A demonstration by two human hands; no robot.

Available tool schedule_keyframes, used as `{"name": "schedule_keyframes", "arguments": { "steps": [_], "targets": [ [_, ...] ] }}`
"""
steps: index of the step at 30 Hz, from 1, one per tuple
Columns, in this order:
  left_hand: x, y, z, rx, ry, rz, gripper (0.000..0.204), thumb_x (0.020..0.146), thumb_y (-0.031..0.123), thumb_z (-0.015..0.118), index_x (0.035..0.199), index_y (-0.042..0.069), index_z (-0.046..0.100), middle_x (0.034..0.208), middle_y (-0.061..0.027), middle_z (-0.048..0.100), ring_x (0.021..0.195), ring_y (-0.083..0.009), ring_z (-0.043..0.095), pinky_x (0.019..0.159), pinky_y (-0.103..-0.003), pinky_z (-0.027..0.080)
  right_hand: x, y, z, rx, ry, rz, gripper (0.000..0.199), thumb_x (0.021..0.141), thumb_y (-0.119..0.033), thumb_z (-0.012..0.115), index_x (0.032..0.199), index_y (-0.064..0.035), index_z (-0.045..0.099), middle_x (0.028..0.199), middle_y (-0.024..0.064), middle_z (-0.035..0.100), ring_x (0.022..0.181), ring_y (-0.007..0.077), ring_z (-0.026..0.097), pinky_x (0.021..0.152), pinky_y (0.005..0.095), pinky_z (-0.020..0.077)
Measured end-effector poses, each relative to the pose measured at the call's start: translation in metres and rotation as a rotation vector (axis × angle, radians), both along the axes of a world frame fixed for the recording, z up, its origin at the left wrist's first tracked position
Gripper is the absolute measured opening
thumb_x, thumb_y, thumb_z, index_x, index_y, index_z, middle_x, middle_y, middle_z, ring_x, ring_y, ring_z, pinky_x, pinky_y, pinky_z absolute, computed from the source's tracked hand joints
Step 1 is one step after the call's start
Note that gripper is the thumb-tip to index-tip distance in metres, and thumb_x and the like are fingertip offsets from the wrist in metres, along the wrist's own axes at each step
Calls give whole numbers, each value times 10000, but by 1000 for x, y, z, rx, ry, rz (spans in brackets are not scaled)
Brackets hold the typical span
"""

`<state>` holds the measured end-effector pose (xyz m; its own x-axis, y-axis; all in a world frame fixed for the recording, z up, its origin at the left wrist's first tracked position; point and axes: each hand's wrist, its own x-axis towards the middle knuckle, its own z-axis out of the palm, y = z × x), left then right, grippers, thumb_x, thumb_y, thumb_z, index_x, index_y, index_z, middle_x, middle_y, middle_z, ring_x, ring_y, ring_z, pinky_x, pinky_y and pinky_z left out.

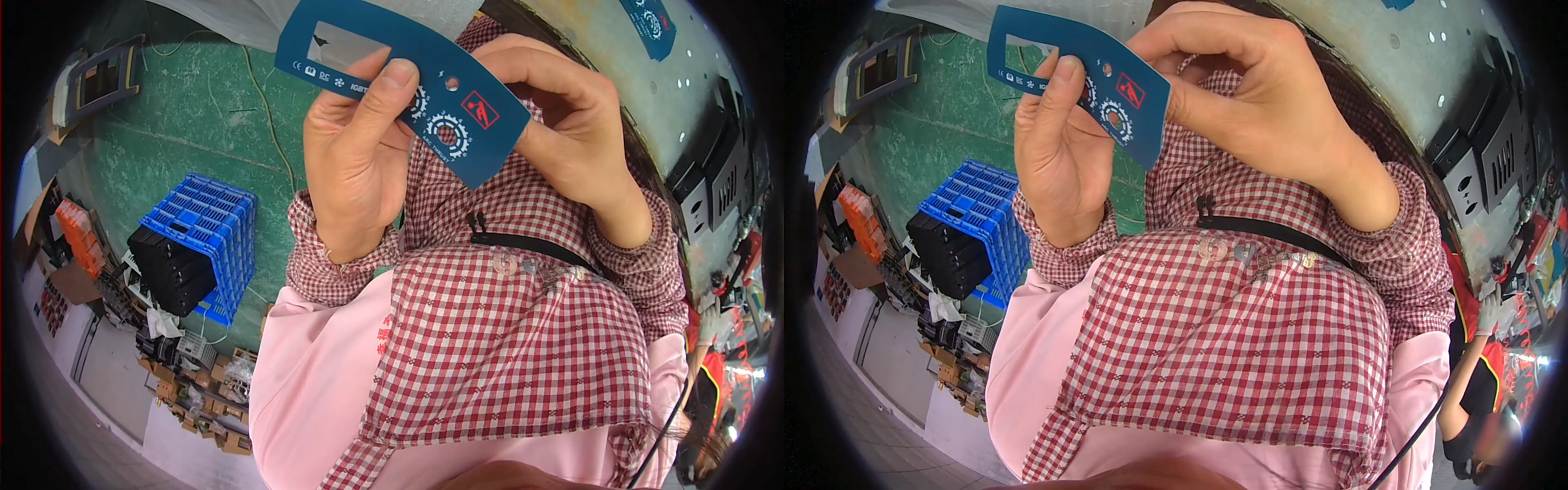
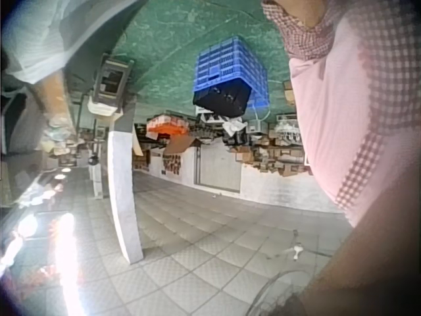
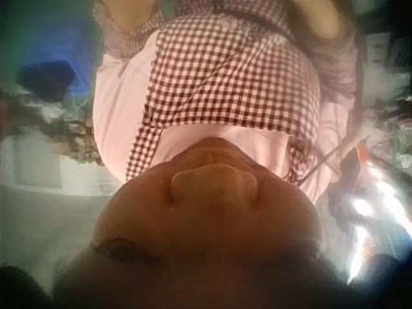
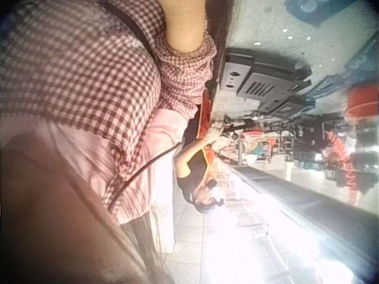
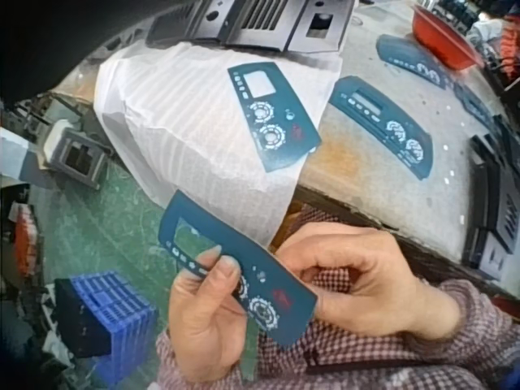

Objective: Applying labels or faceplates to electronic device housings on an assembly line.

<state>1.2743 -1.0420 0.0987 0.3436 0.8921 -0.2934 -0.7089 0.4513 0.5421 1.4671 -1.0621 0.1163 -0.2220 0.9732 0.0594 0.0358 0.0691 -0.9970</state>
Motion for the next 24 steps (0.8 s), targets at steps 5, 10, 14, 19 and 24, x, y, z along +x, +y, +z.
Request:
{"name": "schedule_keyframes", "arguments": {
  "steps": [5,10,14,19,24],
  "targets": [
    [4,-1,1,26,23,20,222,911,-20,638,1132,-17,659,1059,-133,694,953,-184,670,869,-320,549,0,6,10,185,-211,-14,205,776,17,722,970,69,681,965,147,664,930,222,645,827,303,502],
    [9,-8,12,46,68,3,220,882,-45,668,1102,-34,665,1046,-131,692,968,-164,657,899,-316,529,-2,10,14,280,-268,-110,175,767,7,719,928,49,665,863,102,663,802,211,639,739,292,503],
    [18,20,29,238,302,72,377,842,-36,722,1198,-49,600,1018,-119,692,914,-147,659,844,-276,531,3,1,14,117,-543,-161,123,845,-146,679,872,-38,626,732,141,611,634,327,606,568,376,491],
    [44,83,50,610,723,68,484,850,19,724,1289,-45,530,1137,-108,638,993,-141,627,860,-276,509,1,-8,32,153,-724,-153,191,801,-76,630,991,-67,617,814,142,634,769,349,637,654,445,524],
    [98,111,93,579,1405,-90,623,861,57,694,1379,-114,394,1131,-154,589,1036,-163,575,851,-280,485,57,18,39,453,-1118,-641,161,819,-135,681,958,-58,655,745,109,650,666,305,641,588,385,504]
  ]
}}
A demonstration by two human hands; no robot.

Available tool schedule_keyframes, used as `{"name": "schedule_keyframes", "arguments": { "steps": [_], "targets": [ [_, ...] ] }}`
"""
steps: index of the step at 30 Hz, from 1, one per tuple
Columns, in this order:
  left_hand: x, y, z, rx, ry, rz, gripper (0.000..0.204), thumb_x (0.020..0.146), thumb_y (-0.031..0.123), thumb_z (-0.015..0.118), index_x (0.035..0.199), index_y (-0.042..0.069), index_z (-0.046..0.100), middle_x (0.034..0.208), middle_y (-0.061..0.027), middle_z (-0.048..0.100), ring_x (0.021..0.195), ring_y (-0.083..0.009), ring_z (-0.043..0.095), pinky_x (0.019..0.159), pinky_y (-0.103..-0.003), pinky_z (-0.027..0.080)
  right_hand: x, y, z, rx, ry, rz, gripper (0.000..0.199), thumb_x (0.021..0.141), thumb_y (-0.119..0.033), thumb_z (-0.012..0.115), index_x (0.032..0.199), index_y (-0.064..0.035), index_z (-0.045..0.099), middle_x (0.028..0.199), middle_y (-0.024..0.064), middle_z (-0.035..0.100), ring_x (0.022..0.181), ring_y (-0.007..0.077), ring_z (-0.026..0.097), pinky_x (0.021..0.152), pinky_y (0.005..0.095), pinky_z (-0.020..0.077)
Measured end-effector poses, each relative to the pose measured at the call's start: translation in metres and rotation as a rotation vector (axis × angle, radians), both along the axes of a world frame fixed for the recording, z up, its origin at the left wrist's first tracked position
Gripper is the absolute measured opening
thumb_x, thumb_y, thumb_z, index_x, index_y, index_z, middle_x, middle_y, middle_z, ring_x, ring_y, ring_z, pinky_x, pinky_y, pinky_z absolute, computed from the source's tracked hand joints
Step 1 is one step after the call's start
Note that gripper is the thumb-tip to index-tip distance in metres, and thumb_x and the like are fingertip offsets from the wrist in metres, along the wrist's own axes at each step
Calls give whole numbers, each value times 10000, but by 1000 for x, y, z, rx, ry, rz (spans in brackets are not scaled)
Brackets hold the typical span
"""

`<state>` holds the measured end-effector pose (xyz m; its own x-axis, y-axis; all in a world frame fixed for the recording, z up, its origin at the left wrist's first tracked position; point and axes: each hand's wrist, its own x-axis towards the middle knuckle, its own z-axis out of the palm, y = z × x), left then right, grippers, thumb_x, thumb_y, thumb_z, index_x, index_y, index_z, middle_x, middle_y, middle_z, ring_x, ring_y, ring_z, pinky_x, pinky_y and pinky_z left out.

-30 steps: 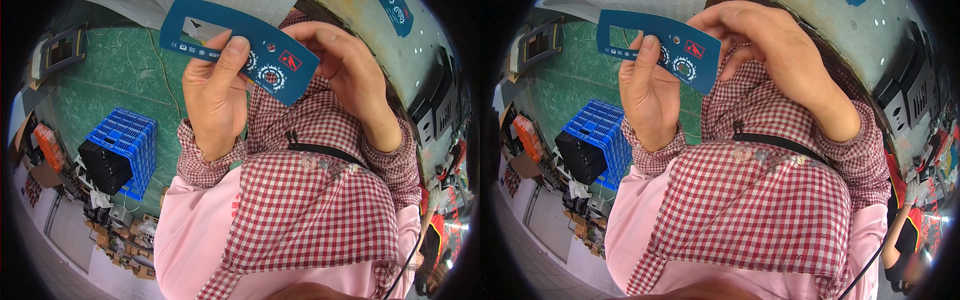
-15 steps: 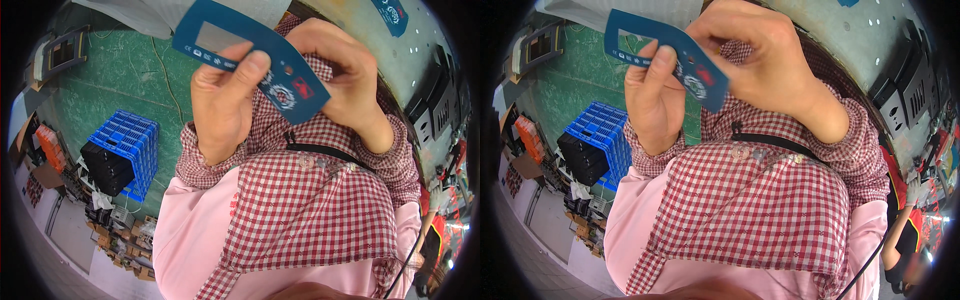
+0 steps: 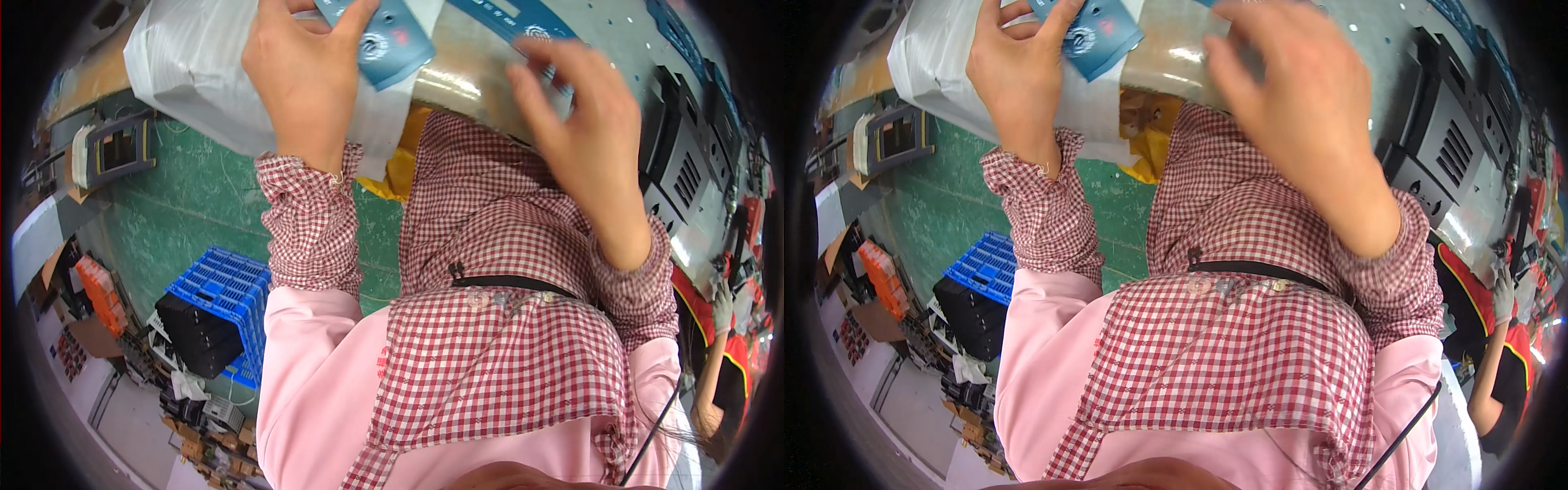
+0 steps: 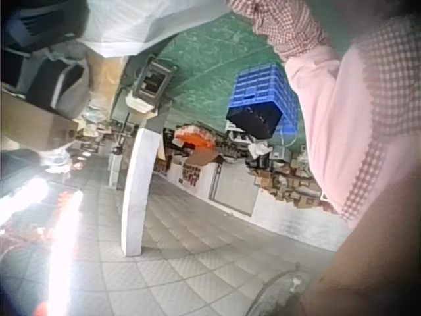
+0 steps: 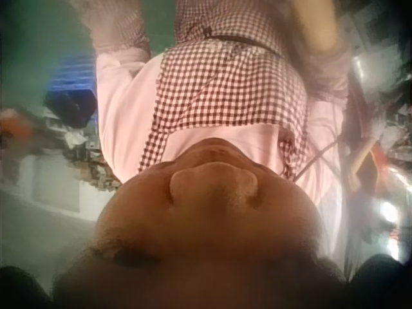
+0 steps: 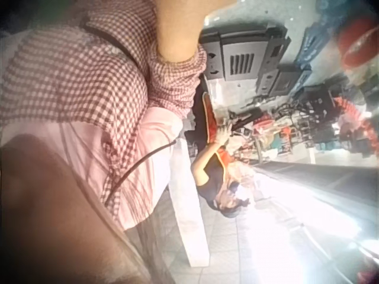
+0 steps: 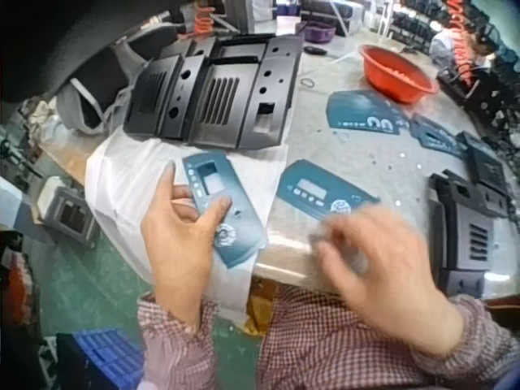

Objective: Applying labels or faceplates to electronic device housings on an assembly line.

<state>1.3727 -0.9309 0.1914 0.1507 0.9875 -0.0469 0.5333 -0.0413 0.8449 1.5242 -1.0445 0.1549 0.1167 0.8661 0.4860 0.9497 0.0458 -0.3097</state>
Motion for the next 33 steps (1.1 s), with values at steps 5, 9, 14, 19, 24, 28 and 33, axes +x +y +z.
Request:
{"name": "schedule_keyframes", "arguments": {
  "steps": [5,9,14,19,24,28,33],
  "targets": [
    [-23,11,-54,783,228,48,482,826,72,766,1258,-20,574,1103,-100,622,990,-155,617,875,-295,501,8,8,19,-200,-138,-257,398,797,-196,751,1079,47,608,1123,183,619,1037,379,583,909,404,474],
    [-34,-7,-57,813,-119,-29,458,804,40,767,1227,-19,601,993,-89,646,930,-178,616,848,-300,488,8,9,27,-279,94,-302,473,763,-186,766,1145,33,594,1192,206,572,1122,353,536,959,407,439],
    [-38,-46,-64,676,-331,-60,393,827,68,742,1193,-14,624,1051,-109,612,959,-202,597,873,-324,467,14,11,24,-286,290,-345,513,748,-185,774,1178,20,583,1138,194,601,1127,342,535,972,404,427],
    [-38,-74,-65,559,-440,-172,363,850,54,716,1192,-20,618,1078,-116,608,959,-207,601,869,-326,467,17,1,10,-21,-169,-301,608,722,-180,797,1259,-10,567,1088,170,619,1131,334,525,1016,422,377],
    [-37,-87,-62,296,-545,-259,357,881,51,692,1217,-26,597,1071,-116,617,988,-190,600,897,-302,474,10,-2,23,31,34,-219,665,694,-131,814,1297,-18,557,1089,172,620,1055,309,571,923,397,457],
    [-26,-89,-46,-256,-1026,-287,331,937,67,631,1251,-20,574,1120,-119,635,1021,-176,612,896,-308,501,-18,-12,44,16,263,49,721,661,-96,838,1318,-4,556,1139,155,623,963,273,609,814,355,514],
    [-43,-88,-59,-285,-1102,-178,173,953,46,613,1117,28,666,1070,-106,680,952,-181,650,836,-352,541,-41,-19,40,-149,576,300,637,735,-111,808,1301,35,557,1233,153,601,1109,292,556,937,373,463]
  ]
}}
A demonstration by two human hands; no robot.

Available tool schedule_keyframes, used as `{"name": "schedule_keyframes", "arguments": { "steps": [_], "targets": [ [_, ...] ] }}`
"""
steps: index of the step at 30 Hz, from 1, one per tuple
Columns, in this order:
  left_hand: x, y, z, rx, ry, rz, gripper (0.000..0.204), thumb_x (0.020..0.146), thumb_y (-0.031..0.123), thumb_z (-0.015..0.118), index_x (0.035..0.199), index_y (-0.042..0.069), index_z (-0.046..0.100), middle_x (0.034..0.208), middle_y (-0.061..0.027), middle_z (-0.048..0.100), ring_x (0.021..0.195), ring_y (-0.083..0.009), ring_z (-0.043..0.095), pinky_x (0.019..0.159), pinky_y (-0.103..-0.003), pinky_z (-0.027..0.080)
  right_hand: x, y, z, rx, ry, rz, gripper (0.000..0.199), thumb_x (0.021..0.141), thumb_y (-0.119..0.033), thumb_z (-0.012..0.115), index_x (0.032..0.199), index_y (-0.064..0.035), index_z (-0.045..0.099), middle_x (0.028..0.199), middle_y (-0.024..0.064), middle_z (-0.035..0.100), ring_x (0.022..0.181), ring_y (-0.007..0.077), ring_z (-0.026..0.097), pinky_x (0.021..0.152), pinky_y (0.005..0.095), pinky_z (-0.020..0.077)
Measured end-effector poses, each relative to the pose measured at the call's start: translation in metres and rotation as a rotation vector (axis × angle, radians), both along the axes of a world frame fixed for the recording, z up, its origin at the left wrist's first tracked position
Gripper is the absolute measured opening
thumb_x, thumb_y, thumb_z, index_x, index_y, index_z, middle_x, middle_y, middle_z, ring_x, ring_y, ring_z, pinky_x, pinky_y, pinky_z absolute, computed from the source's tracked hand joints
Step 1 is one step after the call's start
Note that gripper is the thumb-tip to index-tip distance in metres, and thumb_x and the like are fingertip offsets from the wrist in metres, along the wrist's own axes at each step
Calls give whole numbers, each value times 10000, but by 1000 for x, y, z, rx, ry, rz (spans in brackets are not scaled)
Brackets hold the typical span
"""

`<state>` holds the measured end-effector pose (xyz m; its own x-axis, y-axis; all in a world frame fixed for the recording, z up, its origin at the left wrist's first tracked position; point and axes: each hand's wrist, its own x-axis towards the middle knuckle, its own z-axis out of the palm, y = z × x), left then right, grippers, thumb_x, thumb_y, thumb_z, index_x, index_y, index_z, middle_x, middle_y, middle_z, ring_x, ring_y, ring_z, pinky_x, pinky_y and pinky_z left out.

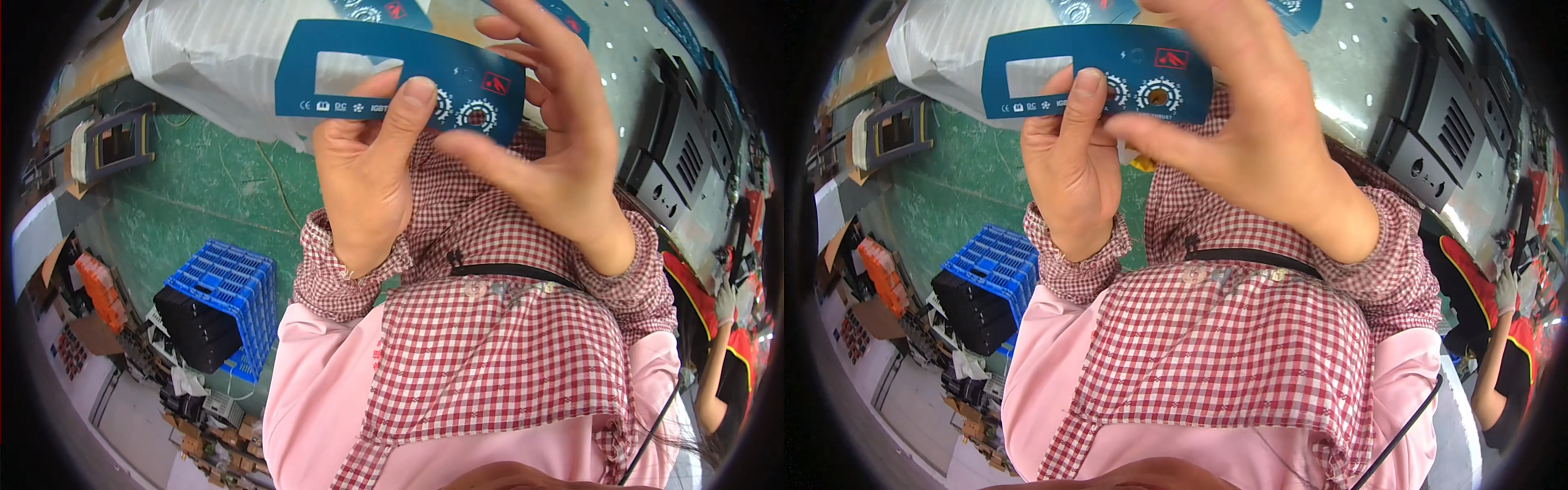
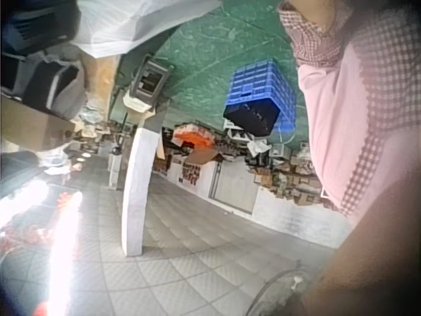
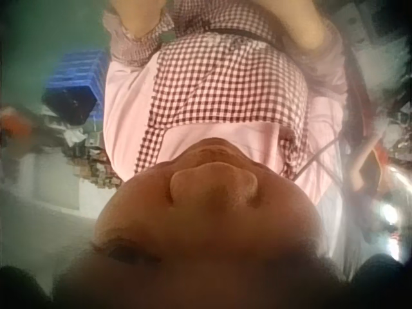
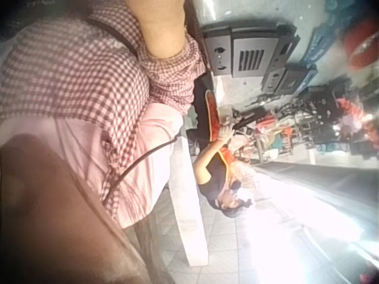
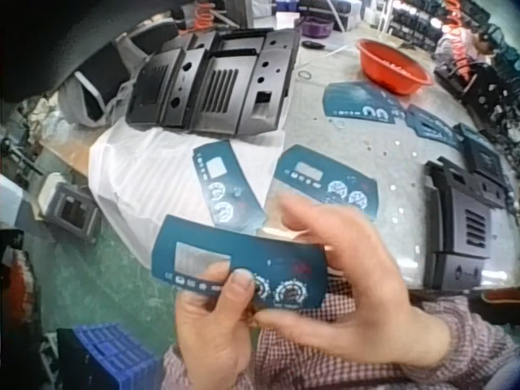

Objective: Applying labels or faceplates to electronic device housings on an assembly line.

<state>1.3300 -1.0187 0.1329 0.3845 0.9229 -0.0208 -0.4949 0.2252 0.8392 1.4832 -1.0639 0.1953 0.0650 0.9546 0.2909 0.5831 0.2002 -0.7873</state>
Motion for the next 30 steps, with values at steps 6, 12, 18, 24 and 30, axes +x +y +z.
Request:
{"name": "schedule_keyframes", "arguments": {
  "steps": [6,12,18,24,30],
  "targets": [
    [-13,-9,-13,-23,-35,101,192,897,18,691,1085,-21,672,1009,-91,698,899,-123,645,824,-251,519,-5,-8,-45,-300,717,-66,236,890,3,685,1110,43,609,994,55,643,911,110,619,813,247,521],
    [-22,-11,-18,33,38,14,187,882,-7,698,1065,-29,670,981,-96,698,884,-128,650,786,-246,529,-18,-8,-49,-347,743,-40,176,895,-5,675,1058,37,624,955,40,648,833,95,620,757,227,522],
    [-28,-17,-23,190,158,118,174,879,-22,690,1052,-31,678,1007,-99,701,884,-142,652,793,-263,525,-18,-8,-49,-439,704,-14,155,896,-13,662,1045,19,635,931,29,657,790,74,619,723,213,521],
    [-25,-18,-27,337,161,146,209,864,-60,686,1070,-23,678,1008,-102,701,886,-144,652,811,-262,521,-24,-4,-47,-476,874,-48,132,895,-6,635,1026,8,639,913,20,660,777,54,610,703,195,509],
    [-26,-17,-17,104,137,148,200,883,-35,669,1082,-20,685,1043,-96,696,934,-160,640,888,-291,499,-20,-3,-45,-526,760,30,170,892,-1,618,1061,3,631,935,19,665,800,53,609,706,196,496]
  ]
}}
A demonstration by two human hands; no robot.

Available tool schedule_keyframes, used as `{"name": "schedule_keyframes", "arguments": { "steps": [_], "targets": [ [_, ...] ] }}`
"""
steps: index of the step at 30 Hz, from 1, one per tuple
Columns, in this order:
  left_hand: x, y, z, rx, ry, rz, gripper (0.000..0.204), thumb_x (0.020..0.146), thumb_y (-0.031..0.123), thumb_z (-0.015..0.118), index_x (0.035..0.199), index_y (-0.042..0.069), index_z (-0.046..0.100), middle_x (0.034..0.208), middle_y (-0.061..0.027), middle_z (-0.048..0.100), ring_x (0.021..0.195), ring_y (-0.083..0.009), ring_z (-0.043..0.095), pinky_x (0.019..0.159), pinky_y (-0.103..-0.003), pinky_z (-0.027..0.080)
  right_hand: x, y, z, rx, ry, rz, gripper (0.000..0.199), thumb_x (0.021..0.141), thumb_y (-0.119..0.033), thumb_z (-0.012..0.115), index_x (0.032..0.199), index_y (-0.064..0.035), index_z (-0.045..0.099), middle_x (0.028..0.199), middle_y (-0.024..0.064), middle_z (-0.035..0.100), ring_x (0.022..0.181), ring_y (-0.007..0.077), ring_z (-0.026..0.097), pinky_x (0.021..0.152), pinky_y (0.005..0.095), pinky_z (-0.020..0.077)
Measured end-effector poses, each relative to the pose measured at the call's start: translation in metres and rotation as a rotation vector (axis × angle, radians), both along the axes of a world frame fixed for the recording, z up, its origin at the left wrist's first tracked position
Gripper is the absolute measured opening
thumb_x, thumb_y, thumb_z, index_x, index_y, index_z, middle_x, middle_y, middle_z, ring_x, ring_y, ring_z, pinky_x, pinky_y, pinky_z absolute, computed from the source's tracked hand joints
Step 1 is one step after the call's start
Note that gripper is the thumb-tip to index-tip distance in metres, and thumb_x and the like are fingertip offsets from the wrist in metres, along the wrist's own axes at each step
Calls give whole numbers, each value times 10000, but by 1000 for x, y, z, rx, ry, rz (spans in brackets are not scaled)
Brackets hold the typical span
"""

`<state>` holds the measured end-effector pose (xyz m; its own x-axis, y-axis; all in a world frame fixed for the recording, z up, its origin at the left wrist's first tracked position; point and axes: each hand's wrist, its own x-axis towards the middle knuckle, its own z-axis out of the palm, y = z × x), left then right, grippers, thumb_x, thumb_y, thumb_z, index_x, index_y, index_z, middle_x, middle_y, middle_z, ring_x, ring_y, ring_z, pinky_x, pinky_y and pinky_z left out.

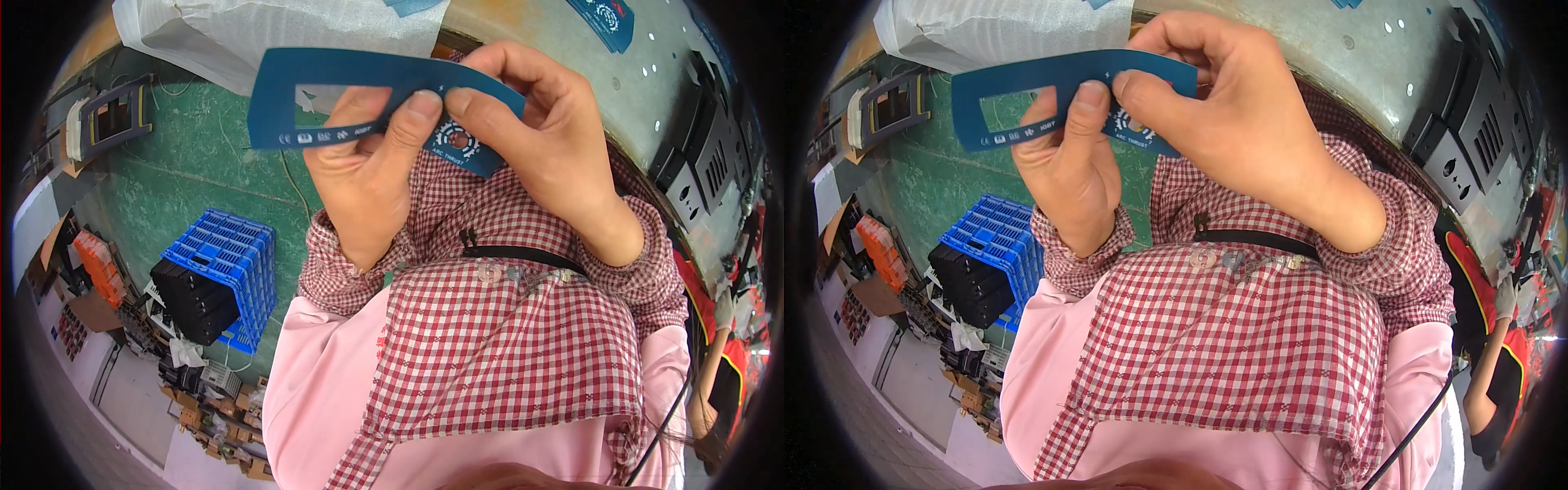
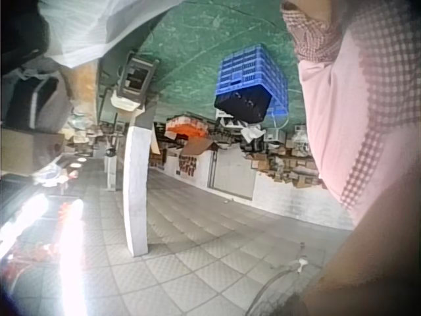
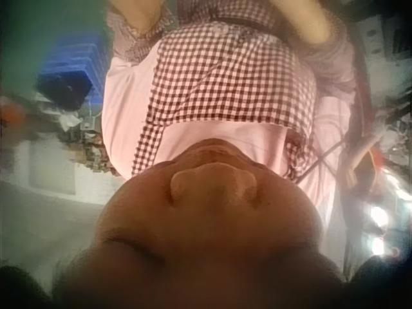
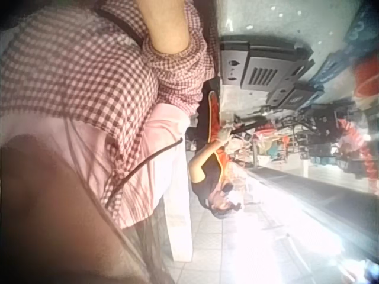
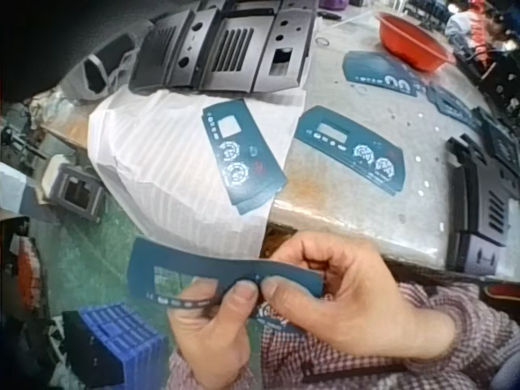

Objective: Applying labels or faceplates to electronic device housings on an assembly line.

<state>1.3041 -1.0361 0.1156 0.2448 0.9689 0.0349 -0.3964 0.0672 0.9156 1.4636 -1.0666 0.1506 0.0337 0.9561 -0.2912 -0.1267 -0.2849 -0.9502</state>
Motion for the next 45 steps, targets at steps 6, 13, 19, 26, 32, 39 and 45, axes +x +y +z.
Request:
{"name": "schedule_keyframes", "arguments": {
  "steps": [6,13,19,26,32,39,45],
  "targets": [
    [-4,12,7,-222,-184,-65,191,891,44,699,1068,-29,691,955,-85,709,859,-126,646,794,-251,503,14,2,4,6,195,35,269,892,-6,598,1158,25,616,993,56,650,928,98,607,817,231,485],
    [-3,17,19,-307,-223,-203,185,912,73,680,1067,-27,688,980,-90,706,901,-141,648,831,-269,507,17,7,-6,492,-302,134,314,793,19,683,1099,69,633,1019,124,648,928,184,631,818,257,490],
    [3,18,21,-282,-172,-249,220,869,21,713,1082,-26,682,1003,-90,704,892,-140,654,822,-267,521,12,11,-8,578,-534,-46,185,783,9,715,962,26,677,857,92,639,740,169,621,658,250,497],
    [60,84,65,57,377,77,659,784,101,779,1333,-95,471,870,-90,635,697,-129,605,594,-212,477,33,-3,1,355,-947,213,175,834,-40,698,1006,-18,670,866,54,661,734,145,629,624,264,478],
    [47,128,31,650,1171,256,594,756,182,811,1239,-78,582,877,-118,629,771,-194,625,666,-285,505,48,14,18,183,-1725,-209,552,797,-135,758,1278,44,557,1254,167,584,1122,296,567,955,366,463],
    [38,83,28,715,818,357,410,839,89,727,1217,-31,620,1030,-89,628,916,-151,574,810,-280,476,57,22,27,-6,-1342,-219,505,807,-140,731,1244,45,558,1117,201,584,1069,323,577,985,373,444],
    [23,47,10,689,577,99,372,889,-16,668,1249,-30,575,1064,-78,639,939,-135,611,841,-257,501,66,22,32,33,-1322,-236,587,785,-145,748,1292,44,521,1173,189,578,1116,330,549,1000,374,427]
  ]
}}
